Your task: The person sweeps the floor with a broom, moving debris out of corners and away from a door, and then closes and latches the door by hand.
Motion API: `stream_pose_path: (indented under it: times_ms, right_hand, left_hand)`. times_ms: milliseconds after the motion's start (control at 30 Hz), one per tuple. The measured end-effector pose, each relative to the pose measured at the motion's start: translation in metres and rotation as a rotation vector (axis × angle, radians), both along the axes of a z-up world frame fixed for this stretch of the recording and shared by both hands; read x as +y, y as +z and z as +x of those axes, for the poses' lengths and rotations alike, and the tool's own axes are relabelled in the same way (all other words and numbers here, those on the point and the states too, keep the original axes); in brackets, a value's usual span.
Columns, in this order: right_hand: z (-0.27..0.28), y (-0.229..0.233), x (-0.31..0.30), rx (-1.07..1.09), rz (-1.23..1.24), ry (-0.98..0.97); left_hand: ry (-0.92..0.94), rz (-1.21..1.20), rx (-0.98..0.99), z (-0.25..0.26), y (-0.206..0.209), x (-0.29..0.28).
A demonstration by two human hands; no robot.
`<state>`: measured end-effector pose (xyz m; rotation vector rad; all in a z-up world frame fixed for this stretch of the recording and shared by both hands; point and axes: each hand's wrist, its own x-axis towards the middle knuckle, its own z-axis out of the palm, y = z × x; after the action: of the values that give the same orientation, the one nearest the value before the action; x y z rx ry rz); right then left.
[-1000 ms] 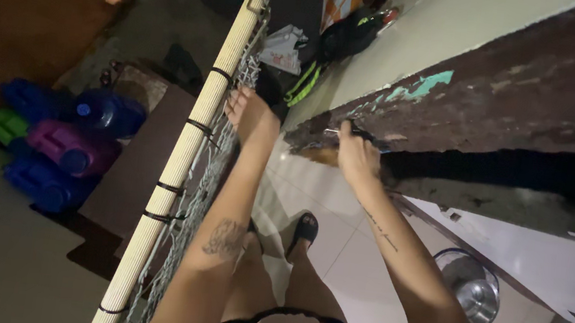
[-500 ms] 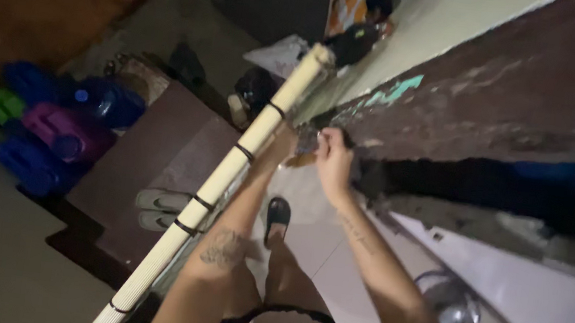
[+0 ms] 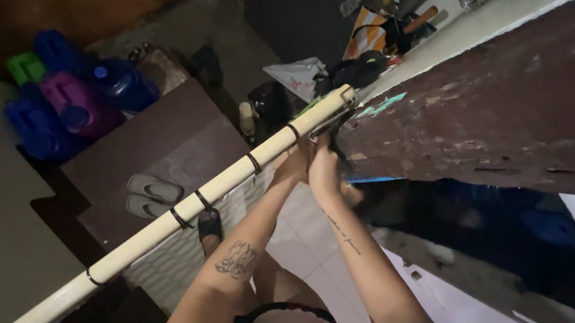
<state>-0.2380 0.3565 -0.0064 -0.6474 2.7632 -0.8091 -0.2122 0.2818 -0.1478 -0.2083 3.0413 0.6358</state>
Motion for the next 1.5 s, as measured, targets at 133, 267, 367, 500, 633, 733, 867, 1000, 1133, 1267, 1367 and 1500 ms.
stream_pose_path:
  times_ms: [133,267,367,500,633,733,867,1000,1133,1267,1367,1500]
  right_hand:
    - [-0.012,-0.002,0.007,-0.041,0.150,0.146]
    - [-0.013,-0.021,-0.003,-0.066,0.300,0.094]
    - [-0.012,-0.031,-0.001,-0.029,0.248,0.100]
    - [-0.013,-0.039,0.010,-0.025,0.217,0.178]
    - [-0.015,-0.056,0.015,0.114,0.164,0.276]
    - [-0.015,-0.069,0.021,0.111,0.175,0.302]
    - [-0.018,-0.076,0.021,0.124,0.218,0.354]
    - [-0.021,-0.071,0.018,0.143,0.119,0.336]
    - [-0.015,-0.065,0.018,0.169,0.149,0.367]
    - [-0.013,-0.071,0.016,0.209,0.203,0.381]
    - [-0.007,-0.063,0.013,0.258,0.169,0.335]
    - [0.002,-0.038,0.013,0.125,0.244,0.259]
  left_hand:
    - [-0.012,0.039,-0.181,0.003,0.028,0.000]
    - [0.587,0.633,-0.112,0.001,0.023,-0.001]
    - [0.532,0.556,-0.074,-0.001,-0.004,-0.002]
    - [0.315,0.410,-0.033,-0.007,-0.019,-0.008]
    - [0.211,0.259,0.006,-0.013,-0.019,-0.016]
    - [0.180,0.169,0.044,-0.018,-0.013,-0.020]
    - [0.309,0.462,0.058,-0.017,-0.010,-0.020]
    - [0.299,0.395,0.051,-0.017,-0.009,-0.020]
    - [0.296,0.368,0.048,-0.012,-0.014,-0.015]
    - [0.307,0.363,0.048,-0.004,-0.016,-0.008]
    - [0.341,0.361,0.060,-0.003,-0.007,-0.013]
    - [0.491,0.375,0.104,0.006,0.036,-0.011]
